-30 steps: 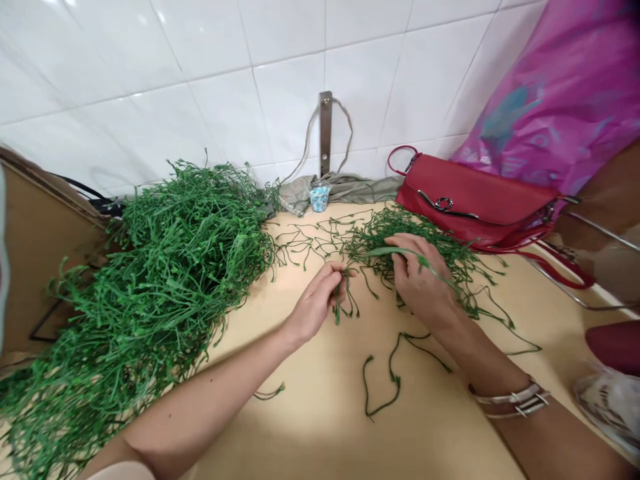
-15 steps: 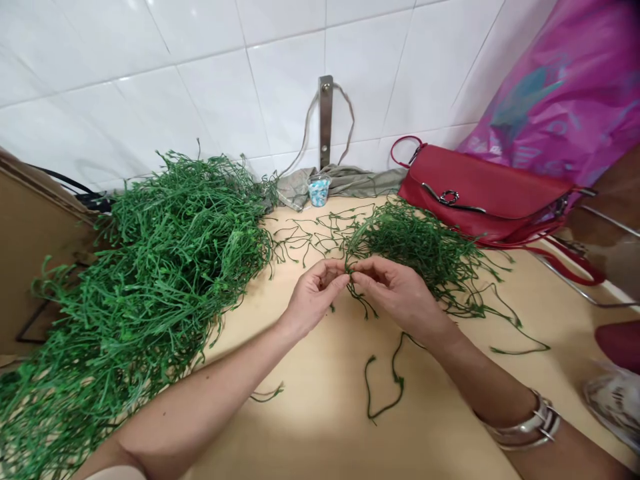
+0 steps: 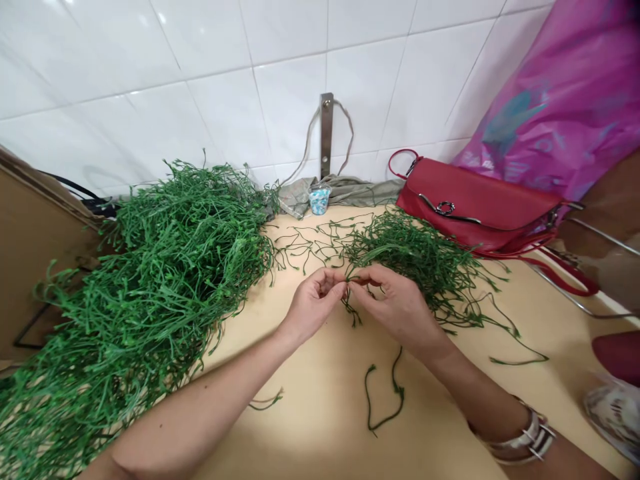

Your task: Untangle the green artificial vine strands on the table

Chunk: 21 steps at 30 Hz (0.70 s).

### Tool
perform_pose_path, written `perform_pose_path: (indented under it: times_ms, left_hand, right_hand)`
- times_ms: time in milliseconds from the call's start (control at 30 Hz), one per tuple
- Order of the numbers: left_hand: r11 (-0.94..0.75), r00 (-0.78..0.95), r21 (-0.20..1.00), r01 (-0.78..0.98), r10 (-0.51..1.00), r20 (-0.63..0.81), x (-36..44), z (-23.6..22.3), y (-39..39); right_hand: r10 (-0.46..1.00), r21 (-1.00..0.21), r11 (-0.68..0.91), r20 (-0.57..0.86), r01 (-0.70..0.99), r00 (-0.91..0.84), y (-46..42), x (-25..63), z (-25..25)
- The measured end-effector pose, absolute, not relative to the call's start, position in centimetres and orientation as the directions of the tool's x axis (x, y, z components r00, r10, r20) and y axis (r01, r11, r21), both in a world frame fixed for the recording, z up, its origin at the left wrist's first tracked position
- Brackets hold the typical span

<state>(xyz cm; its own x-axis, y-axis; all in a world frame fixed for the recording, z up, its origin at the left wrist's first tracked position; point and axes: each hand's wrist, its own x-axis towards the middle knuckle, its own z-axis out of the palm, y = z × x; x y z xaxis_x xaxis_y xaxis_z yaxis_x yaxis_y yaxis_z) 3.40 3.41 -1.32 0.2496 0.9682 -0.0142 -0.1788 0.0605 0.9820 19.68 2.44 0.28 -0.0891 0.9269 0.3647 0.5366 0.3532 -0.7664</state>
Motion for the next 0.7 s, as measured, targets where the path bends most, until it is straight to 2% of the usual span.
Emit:
perform_pose_path:
  times_ms: [200,300,467,700]
  left_hand:
    - [0.093,0.299,0.993,-0.077,0.952,-0.066,3.5,-0.7,3.0]
    - [0.012,0.326,0.998,0.060,0.945,-0.031,3.1,-0.1,3.0]
    - [-0.323,0.417,0.873,0.365,0.895,0.156,2.6,0.9,3.4]
    - [-0.361,0.391,0.849,0.386,0.898,0.204,2.8,1.4,3.3]
  right_hand:
    - [0.826,-0.511,0.496,0.527,0.702,-0.200,2.0,19.0,0.6]
    - [0.800,-0.475,0.529,0.555,0.703,-0.227,1.8,18.8,0.7]
    - [0.855,-0.589,0.471,0.489,0.657,-0.174,2.0,18.7,0.6]
    - [0.947,-0.818,0.295,0.319,0.493,-0.037,2.7,18.8,0.9]
